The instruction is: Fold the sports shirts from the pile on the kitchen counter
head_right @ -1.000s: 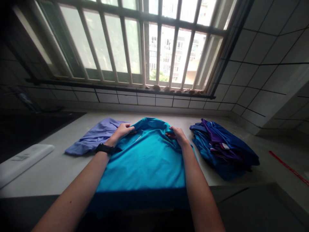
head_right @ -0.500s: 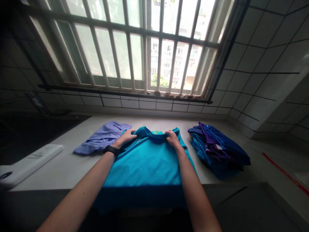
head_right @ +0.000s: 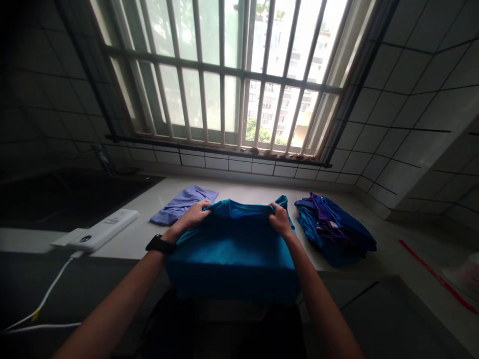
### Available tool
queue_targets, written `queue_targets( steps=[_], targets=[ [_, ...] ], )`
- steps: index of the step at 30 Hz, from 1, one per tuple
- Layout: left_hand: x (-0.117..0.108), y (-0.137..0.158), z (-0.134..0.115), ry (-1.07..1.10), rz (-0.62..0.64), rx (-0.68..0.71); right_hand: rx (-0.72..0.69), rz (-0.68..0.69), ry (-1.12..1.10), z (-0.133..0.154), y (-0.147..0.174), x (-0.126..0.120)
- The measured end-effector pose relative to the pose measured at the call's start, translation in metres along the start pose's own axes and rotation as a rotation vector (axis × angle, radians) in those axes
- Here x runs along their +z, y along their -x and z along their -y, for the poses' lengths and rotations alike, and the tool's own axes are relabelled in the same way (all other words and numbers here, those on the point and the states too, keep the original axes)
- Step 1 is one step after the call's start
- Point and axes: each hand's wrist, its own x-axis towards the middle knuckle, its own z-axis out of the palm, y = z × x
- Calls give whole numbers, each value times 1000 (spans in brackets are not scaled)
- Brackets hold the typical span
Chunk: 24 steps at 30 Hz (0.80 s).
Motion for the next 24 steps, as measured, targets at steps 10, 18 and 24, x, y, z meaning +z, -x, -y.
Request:
queue_targets(
  steps=[10, 18, 24],
  targets=[
    [18, 74, 44, -146, 234, 66, -68, 172, 79, -35, 103, 15],
    [28, 42, 35, -175, 173, 48, 17, 175, 156, -33, 80, 24],
    [32, 18, 41, -177, 182, 33, 39, 188, 175, -35, 65, 21]
  ],
)
